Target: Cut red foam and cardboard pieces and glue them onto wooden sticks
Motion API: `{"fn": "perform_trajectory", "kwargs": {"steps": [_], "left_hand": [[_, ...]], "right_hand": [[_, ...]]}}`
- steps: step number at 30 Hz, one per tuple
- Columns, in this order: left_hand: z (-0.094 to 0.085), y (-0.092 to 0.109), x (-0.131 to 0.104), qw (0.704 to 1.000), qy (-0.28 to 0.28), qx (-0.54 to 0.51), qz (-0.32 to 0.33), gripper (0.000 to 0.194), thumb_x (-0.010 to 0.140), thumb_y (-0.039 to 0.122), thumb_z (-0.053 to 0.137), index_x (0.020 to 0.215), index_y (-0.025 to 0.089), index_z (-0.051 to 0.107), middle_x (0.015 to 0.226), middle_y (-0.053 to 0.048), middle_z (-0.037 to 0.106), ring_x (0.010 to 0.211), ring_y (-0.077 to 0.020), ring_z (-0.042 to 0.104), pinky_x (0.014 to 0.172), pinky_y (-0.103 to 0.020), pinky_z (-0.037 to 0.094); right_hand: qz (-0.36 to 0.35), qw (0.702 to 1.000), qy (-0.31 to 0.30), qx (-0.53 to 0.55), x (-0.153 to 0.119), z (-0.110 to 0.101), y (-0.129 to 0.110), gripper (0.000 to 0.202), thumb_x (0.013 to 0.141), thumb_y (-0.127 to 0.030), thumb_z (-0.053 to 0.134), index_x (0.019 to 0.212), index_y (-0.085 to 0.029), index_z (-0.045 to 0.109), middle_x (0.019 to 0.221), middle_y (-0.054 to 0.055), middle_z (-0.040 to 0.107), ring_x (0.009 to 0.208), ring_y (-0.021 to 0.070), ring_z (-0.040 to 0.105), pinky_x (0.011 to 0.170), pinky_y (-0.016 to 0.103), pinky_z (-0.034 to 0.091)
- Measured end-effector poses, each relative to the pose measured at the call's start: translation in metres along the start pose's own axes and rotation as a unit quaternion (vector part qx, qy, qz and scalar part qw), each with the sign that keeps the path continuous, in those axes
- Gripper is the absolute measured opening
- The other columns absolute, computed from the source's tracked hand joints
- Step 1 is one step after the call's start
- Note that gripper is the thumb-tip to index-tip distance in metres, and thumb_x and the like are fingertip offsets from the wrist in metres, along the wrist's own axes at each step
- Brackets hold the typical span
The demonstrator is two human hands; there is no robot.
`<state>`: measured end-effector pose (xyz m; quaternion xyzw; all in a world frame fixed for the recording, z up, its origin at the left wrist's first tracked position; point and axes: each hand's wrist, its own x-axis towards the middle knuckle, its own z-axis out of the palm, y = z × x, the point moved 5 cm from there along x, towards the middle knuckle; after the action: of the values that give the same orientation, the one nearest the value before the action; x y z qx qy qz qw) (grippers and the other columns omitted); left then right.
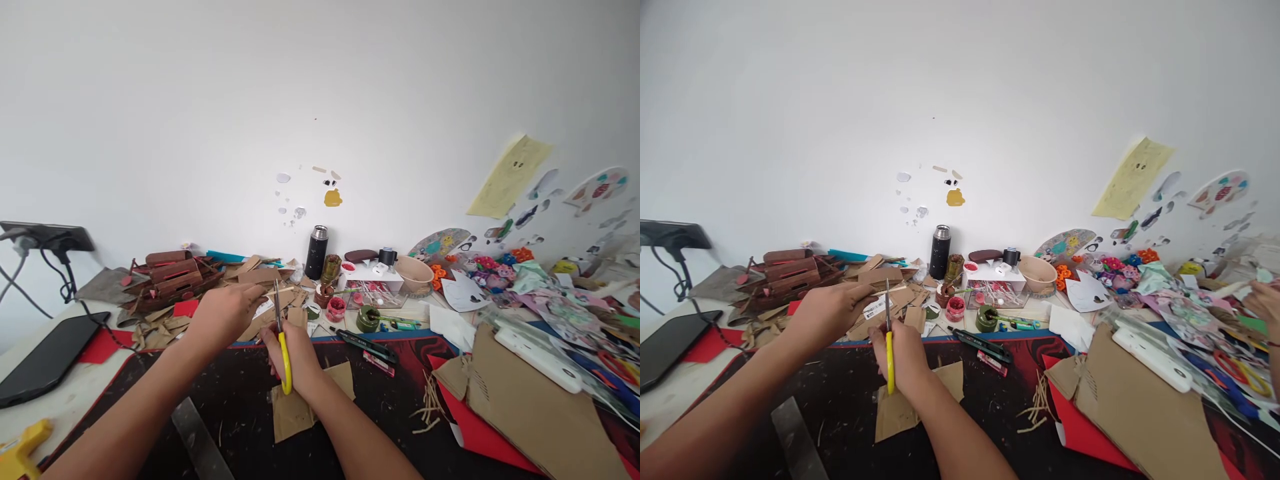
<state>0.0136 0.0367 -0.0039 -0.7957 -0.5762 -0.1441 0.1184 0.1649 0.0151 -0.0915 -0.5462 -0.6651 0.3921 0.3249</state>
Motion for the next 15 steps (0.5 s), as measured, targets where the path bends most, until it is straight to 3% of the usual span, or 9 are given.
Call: {"fn": "perform_trajectory", "kwargs": {"steps": [8, 15], "left_hand": [[0.0008, 0.0019, -0.0013, 1.000, 0.018, 0.019, 0.013, 0.027, 0.103, 0.032, 0.055, 0.095, 0.025, 0.080, 0.093, -0.009, 0.084, 0.088, -0.0274, 0.078, 0.061, -0.030, 0.045], [0.0003, 0.0023, -0.0011, 1.000, 0.017, 0.008, 0.011, 0.027, 0.103, 0.032, 0.056, 0.094, 0.024, 0.080, 0.097, -0.009, 0.085, 0.093, -0.0285, 0.080, 0.064, -0.030, 0.049]], "right_hand": [[0.007, 1.000, -0.003, -0.014, 0.0040, 0.0057, 0.0052, 0.024, 0.101, -0.047, 0.075, 0.103, -0.023, 0.075, 0.072, -0.001, 0.067, 0.053, 0.0161, 0.064, 0.056, 0.026, 0.050], [-0.002, 1.000, -0.014, 0.008, 0.0036, 0.0083, 0.0098, 0.033, 0.106, -0.055, 0.066, 0.103, -0.022, 0.073, 0.063, -0.002, 0.063, 0.050, 0.0172, 0.064, 0.052, 0.025, 0.047]]}}
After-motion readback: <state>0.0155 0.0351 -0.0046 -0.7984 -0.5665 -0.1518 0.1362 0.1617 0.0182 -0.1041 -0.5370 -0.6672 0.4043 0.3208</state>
